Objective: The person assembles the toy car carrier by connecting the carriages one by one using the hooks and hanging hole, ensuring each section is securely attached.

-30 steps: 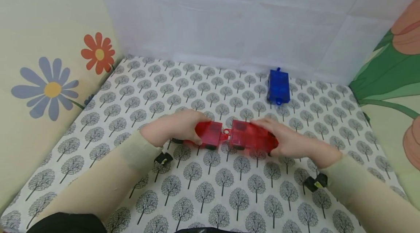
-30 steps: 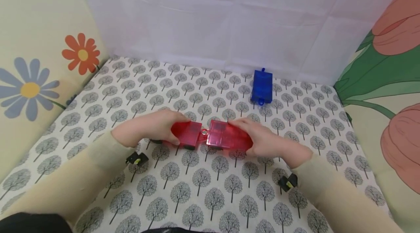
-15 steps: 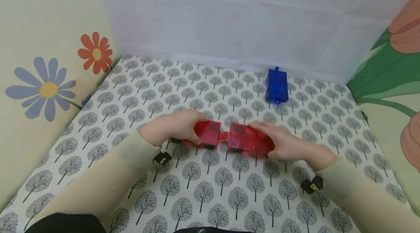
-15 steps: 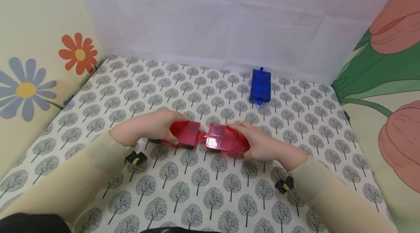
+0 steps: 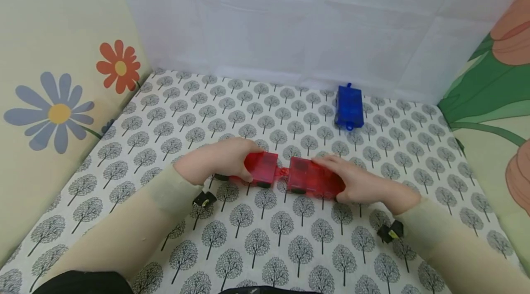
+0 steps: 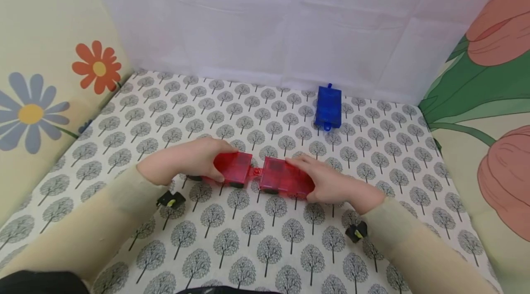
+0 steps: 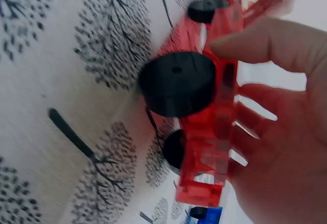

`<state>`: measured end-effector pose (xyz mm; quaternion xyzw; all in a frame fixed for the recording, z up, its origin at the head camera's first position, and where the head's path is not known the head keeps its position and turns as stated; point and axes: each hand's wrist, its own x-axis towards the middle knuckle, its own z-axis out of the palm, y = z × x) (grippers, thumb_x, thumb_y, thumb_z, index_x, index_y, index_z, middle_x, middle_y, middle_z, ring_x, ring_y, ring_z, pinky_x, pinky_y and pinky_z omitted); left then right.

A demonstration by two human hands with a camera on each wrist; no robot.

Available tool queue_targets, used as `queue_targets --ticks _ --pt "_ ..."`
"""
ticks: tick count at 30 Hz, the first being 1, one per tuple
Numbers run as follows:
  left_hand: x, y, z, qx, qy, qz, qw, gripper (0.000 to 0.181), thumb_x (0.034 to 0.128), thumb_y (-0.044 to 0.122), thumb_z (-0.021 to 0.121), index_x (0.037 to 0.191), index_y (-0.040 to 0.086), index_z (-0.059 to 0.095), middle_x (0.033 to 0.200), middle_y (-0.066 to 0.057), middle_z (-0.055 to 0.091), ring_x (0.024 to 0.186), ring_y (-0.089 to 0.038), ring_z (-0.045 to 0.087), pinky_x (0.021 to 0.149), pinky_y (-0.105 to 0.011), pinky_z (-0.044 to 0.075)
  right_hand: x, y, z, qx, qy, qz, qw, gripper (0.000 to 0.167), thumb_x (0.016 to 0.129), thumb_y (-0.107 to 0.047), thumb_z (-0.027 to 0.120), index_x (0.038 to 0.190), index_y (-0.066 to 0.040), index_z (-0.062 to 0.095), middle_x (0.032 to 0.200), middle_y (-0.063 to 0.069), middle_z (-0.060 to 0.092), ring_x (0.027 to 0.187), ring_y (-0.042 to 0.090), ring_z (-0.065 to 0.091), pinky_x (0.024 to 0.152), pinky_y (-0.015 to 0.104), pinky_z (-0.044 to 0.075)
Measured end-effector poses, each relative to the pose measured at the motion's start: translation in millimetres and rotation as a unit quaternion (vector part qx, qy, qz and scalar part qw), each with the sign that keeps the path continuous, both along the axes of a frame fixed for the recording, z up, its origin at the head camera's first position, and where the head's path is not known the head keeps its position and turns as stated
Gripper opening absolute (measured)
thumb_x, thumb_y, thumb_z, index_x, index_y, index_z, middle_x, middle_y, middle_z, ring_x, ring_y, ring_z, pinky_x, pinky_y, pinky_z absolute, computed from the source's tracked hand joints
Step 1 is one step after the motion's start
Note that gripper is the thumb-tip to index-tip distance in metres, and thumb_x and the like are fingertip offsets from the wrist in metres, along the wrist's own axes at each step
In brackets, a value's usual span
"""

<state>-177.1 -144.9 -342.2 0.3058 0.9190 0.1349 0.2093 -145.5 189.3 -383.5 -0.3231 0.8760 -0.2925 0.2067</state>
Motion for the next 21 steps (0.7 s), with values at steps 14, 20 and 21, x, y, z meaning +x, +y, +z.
queue_targets --ticks 14,20,21 --pt "-3.1 4.2 2.8 -0.015 -0.026 0.017 0.9994 0.082 0.0705 0.021 0.089 0.141 0.001 0.051 0.121 -0.009 0.061 0.106 -0.023 0.057 0.093 -0.042 0.048 -4.7 3 5.1 0.013 -0.044 0.031 0.9985 0.104 0.074 0.008 0.073 0.159 -0.022 0.021 0.158 0.008 0.022 0.135 0.033 0.036 0.106 0.053 0.035" --pt "-2.4 13.5 9.3 -0.042 -0.036 0.02 0.9983 0.091 0.0736 0.039 0.086 0.147 0.004 0.045 0.129 -0.009 0.056 0.112 -0.024 0.056 0.097 -0.043 0.044 -4.8 4 6.3 0.007 -0.04 0.039 0.9984 0.103 0.074 0.009 0.073 0.159 -0.018 0.021 0.158 0.01 0.022 0.136 0.036 0.035 0.106 0.055 0.034" --pt "-1.7 17.0 10.1 -0.042 -0.03 0.012 0.9986 0.092 0.0747 0.041 0.085 0.147 0.004 0.044 0.132 -0.011 0.055 0.115 -0.025 0.055 0.1 -0.043 0.043 -5.1 4 6.4 0.006 -0.039 0.042 0.9983 0.102 0.074 0.009 0.073 0.159 -0.017 0.021 0.158 0.011 0.022 0.136 0.037 0.035 0.106 0.055 0.034"
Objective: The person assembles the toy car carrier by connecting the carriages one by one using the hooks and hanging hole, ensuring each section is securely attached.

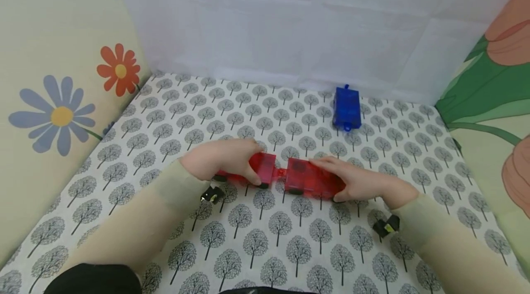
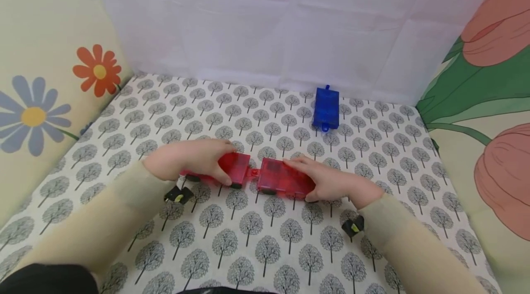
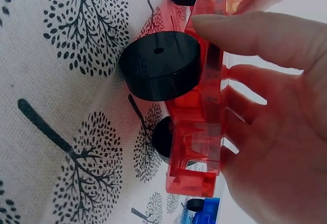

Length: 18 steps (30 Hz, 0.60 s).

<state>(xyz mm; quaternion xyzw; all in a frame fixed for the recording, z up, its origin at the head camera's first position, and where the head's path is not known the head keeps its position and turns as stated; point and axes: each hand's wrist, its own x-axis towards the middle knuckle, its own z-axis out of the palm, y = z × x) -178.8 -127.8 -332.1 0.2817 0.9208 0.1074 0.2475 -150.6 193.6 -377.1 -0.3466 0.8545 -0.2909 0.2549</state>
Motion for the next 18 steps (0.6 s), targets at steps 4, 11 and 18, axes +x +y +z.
queue_targets --ticks 4,11,18 --pt "5.3 23.3 2.3 0.014 0.027 -0.04 0.9987 0.091 0.0788 0.042 0.082 0.149 0.003 0.04 0.145 -0.014 0.047 0.128 -0.027 0.048 0.108 -0.042 0.035 -1.5 1 -0.6 -0.007 0.002 0.007 0.9999 0.1 0.075 0.008 0.073 0.158 -0.015 0.022 0.158 0.012 0.023 0.135 0.037 0.036 0.106 0.056 0.034" --pt "18.8 75.9 -9.8 0.034 0.088 -0.069 0.9932 0.078 0.0829 0.043 0.079 0.143 0.004 0.05 0.13 -0.008 0.057 0.112 -0.019 0.056 0.094 -0.034 0.046 -2.7 2 -3.1 -0.022 0.011 0.012 0.9996 0.098 0.073 0.007 0.074 0.157 -0.012 0.026 0.156 0.013 0.027 0.131 0.036 0.041 0.103 0.054 0.037" --pt "27.1 101.6 -22.8 0.027 0.138 -0.064 0.988 0.058 0.0793 0.046 0.081 0.121 0.008 0.067 0.1 -0.004 0.061 0.085 -0.016 0.057 0.073 -0.031 0.05 -1.1 2 -2.0 -0.028 0.003 0.007 0.9996 0.095 0.074 0.006 0.075 0.156 -0.007 0.028 0.156 0.014 0.026 0.13 0.035 0.04 0.103 0.051 0.038"
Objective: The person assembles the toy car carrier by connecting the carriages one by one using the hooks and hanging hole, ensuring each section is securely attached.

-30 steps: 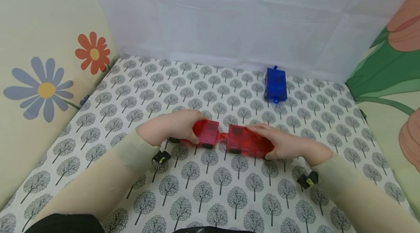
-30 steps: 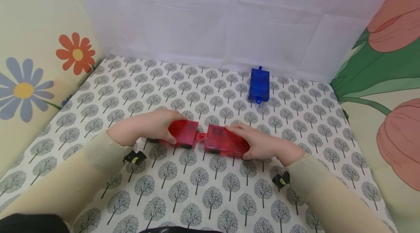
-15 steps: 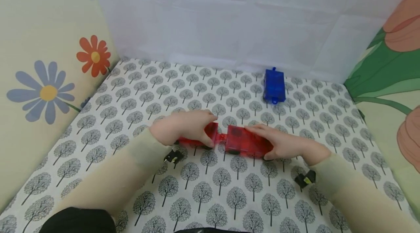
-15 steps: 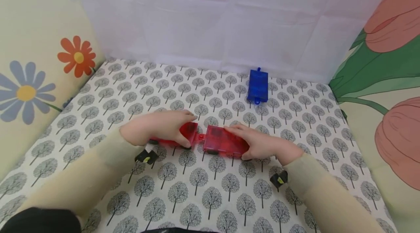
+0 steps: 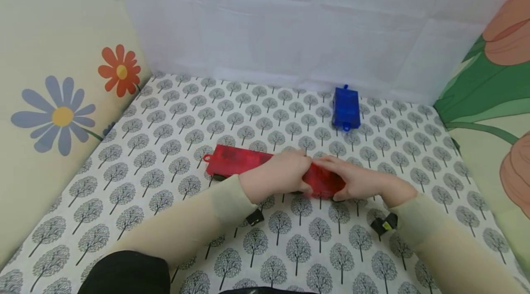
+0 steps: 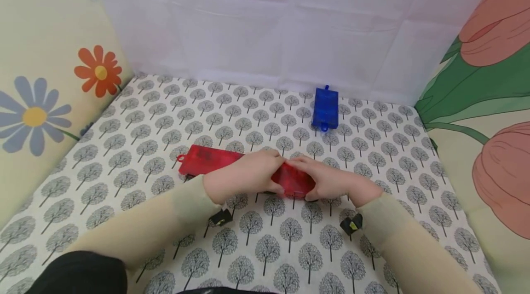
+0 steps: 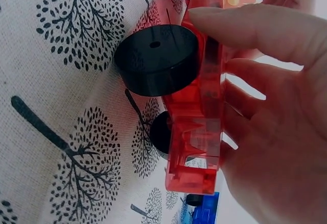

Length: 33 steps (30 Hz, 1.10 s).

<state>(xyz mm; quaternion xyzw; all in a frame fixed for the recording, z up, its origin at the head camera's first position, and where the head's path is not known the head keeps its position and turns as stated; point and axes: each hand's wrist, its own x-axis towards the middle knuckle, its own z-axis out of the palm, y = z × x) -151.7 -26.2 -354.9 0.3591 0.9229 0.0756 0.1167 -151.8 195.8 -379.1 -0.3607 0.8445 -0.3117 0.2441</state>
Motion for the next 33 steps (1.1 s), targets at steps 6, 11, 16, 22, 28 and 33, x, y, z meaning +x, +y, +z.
queue_targets --ticks 6,11,16,22,28,33 --pt "1.7 6.6 -5.4 0.002 0.008 0.015 0.9998 0.057 0.0762 0.044 0.084 0.117 0.007 0.067 0.098 -0.004 0.062 0.086 -0.017 0.059 0.074 -0.033 0.051 -1.3 1 -0.8 -0.007 -0.003 0.005 1.0 0.095 0.074 0.006 0.075 0.155 -0.008 0.029 0.155 0.013 0.027 0.129 0.034 0.041 0.103 0.051 0.039" --pt "1.5 6.6 -6.5 0.01 0.007 0.005 0.9999 0.051 0.0763 0.041 0.085 0.111 0.007 0.068 0.093 -0.002 0.063 0.083 -0.015 0.059 0.074 -0.031 0.05 -2.5 2 -3.0 -0.019 -0.008 0.006 0.9998 0.096 0.073 0.007 0.075 0.155 -0.009 0.029 0.154 0.012 0.03 0.129 0.034 0.041 0.102 0.052 0.039" --pt "0.4 4.9 -6.8 0.005 0.015 -0.009 0.9998 0.053 0.0766 0.043 0.084 0.109 0.006 0.066 0.091 -0.002 0.062 0.08 -0.015 0.058 0.072 -0.03 0.049 -2.9 3 -5.0 -0.028 -0.012 -0.003 0.9995 0.099 0.072 0.006 0.077 0.156 -0.012 0.026 0.151 0.014 0.035 0.127 0.034 0.043 0.1 0.053 0.04" --pt "-1.4 6.2 -8.6 -0.011 0.028 -0.024 0.9992 0.061 0.0777 0.046 0.082 0.117 0.003 0.064 0.093 -0.004 0.063 0.081 -0.016 0.059 0.072 -0.031 0.05 -3.4 4 -5.6 -0.031 -0.022 -0.015 0.9992 0.1 0.072 0.004 0.079 0.155 -0.015 0.025 0.146 0.015 0.039 0.123 0.034 0.045 0.098 0.053 0.041" --pt "-1.8 7.1 -9.0 -0.024 0.039 -0.038 0.9982 0.053 0.078 0.049 0.081 0.108 0.007 0.068 0.091 -0.004 0.061 0.077 -0.016 0.056 0.069 -0.031 0.048 -8.5 6 -3.0 -0.024 -0.047 -0.03 0.9982 0.091 0.078 -0.012 0.082 0.153 -0.015 0.03 0.143 0.012 0.044 0.121 0.03 0.048 0.097 0.05 0.041" --pt "-1.3 5.4 -7.3 -0.018 0.03 -0.036 0.9987 0.045 0.0774 0.047 0.082 0.102 0.011 0.069 0.091 -0.004 0.06 0.076 -0.016 0.055 0.071 -0.032 0.048 -27.4 7 11.5 -0.025 -0.052 -0.064 0.9962 0.064 0.093 -0.029 0.069 0.147 -0.008 0.043 0.144 0.012 0.048 0.129 0.031 0.047 0.106 0.051 0.035"
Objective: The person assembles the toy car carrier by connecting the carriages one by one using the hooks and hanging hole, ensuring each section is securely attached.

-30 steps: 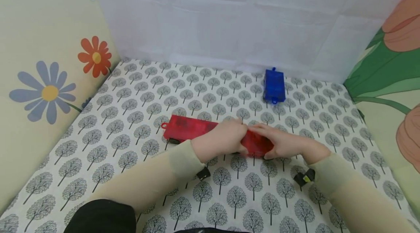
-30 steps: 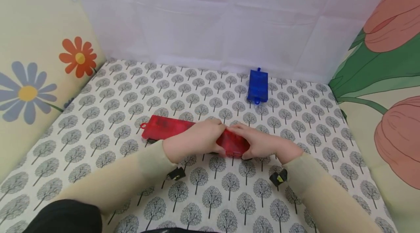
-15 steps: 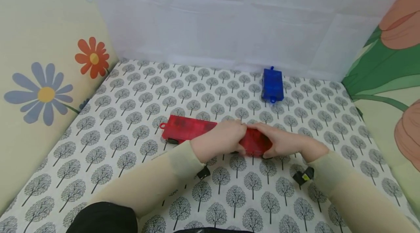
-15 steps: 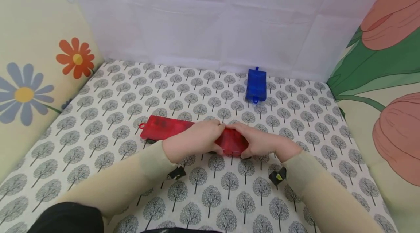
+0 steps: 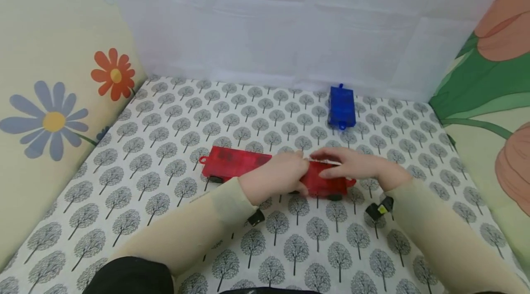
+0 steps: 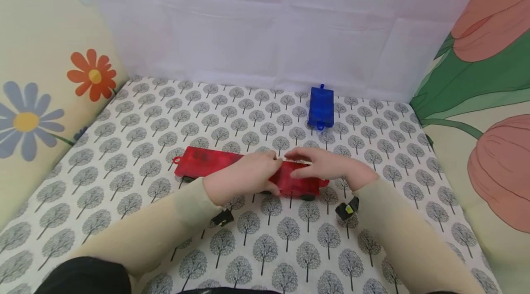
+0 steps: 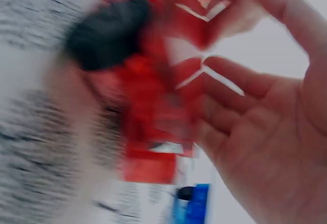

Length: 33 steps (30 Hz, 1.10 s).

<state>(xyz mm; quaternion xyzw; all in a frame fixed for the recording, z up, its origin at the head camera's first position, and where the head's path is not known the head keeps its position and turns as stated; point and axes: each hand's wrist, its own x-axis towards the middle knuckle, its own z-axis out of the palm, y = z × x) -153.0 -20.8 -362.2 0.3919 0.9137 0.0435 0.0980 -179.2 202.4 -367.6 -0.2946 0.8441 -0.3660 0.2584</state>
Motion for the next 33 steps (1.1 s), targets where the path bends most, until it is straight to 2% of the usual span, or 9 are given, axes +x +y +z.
queue_targets --ticks 4,11,16,19,21,25,26,28,33 --pt "0.3 -0.9 1.5 0.004 -0.007 0.011 0.9999 0.046 0.0762 0.046 0.083 0.103 0.011 0.068 0.089 -0.002 0.058 0.077 -0.015 0.055 0.072 -0.031 0.047 -23.6 4 21.5 -0.033 0.021 -0.082 0.9959 0.05 0.099 -0.028 0.061 0.142 -0.005 0.049 0.142 0.014 0.051 0.129 0.033 0.047 0.107 0.053 0.034" --pt "1.3 -1.1 3.3 -0.001 -0.004 0.014 0.9999 0.052 0.076 0.047 0.082 0.107 0.008 0.068 0.091 -0.002 0.057 0.078 -0.015 0.055 0.073 -0.031 0.047 -61.0 17 49.0 -0.102 0.039 -0.219 0.9696 0.036 0.104 -0.014 0.051 0.138 0.0 0.051 0.136 0.018 0.053 0.125 0.031 0.048 0.109 0.05 0.031" --pt "2.1 -1.1 3.0 -0.004 -0.002 0.015 0.9999 0.053 0.0761 0.048 0.082 0.108 0.008 0.068 0.095 -0.005 0.06 0.077 -0.015 0.056 0.072 -0.031 0.048 -77.8 20 49.0 -0.042 0.067 -0.259 0.9628 0.036 0.105 -0.009 0.045 0.139 0.001 0.05 0.14 0.02 0.048 0.129 0.035 0.044 0.103 0.05 0.036" --pt "2.4 -0.9 2.9 -0.005 -0.003 0.015 0.9999 0.053 0.0765 0.048 0.082 0.108 0.008 0.068 0.097 -0.006 0.061 0.076 -0.014 0.055 0.071 -0.031 0.047 -90.2 23 38.2 0.017 0.09 -0.272 0.9579 0.038 0.103 -0.005 0.041 0.139 -0.001 0.051 0.142 0.021 0.046 0.128 0.037 0.043 0.08 0.044 0.045" --pt "2.8 -0.7 3.3 -0.007 -0.003 0.014 0.9999 0.053 0.0767 0.048 0.082 0.109 0.008 0.068 0.096 -0.005 0.06 0.076 -0.014 0.054 0.071 -0.03 0.047 -97.3 25 30.9 0.05 0.101 -0.28 0.9534 0.04 0.101 -0.002 0.039 0.139 -0.002 0.051 0.143 0.023 0.044 0.105 0.032 0.056 0.063 0.039 0.043" --pt "3.6 -0.5 3.7 -0.008 -0.003 0.013 0.9999 0.053 0.0764 0.049 0.082 0.108 0.008 0.068 0.093 -0.003 0.058 0.075 -0.013 0.054 0.07 -0.029 0.047 -105.1 24 21.2 0.098 0.102 -0.292 0.9459 0.042 0.103 -0.009 0.045 0.144 0.0 0.044 0.148 0.026 0.037 0.109 0.035 0.056 0.08 0.045 0.051" --pt "3.8 -0.5 3.9 -0.008 -0.003 0.013 0.9999 0.053 0.0763 0.049 0.082 0.107 0.008 0.068 0.092 -0.002 0.058 0.074 -0.013 0.053 0.07 -0.029 0.046 -106.4 23 19.4 0.11 0.103 -0.294 0.9437 0.045 0.103 -0.014 0.048 0.145 0.001 0.041 0.149 0.027 0.035 0.113 0.037 0.054 0.091 0.05 0.047" --pt "4.0 -0.4 3.6 -0.009 0.0 0.011 0.9999 0.053 0.0761 0.049 0.082 0.107 0.008 0.068 0.091 -0.002 0.057 0.074 -0.013 0.053 0.069 -0.029 0.046 -108.6 20 15.7 0.131 0.102 -0.305 0.9377 0.057 0.103 -0.025 0.053 0.149 0.002 0.033 0.152 0.028 0.028 0.136 0.044 0.032 0.106 0.057 0.033" --pt "5.3 0.9 5.2 -0.016 0.007 0.005 0.9998 0.055 0.0757 0.051 0.081 0.107 0.008 0.068 0.092 -0.003 0.058 0.075 -0.014 0.054 0.07 -0.03 0.047 -112.4 15 9.5 0.168 0.107 -0.349 0.9157 0.086 0.097 -0.046 0.059 0.155 0.002 0.017 0.153 0.034 0.018 0.136 0.049 0.028 0.108 0.06 0.028"
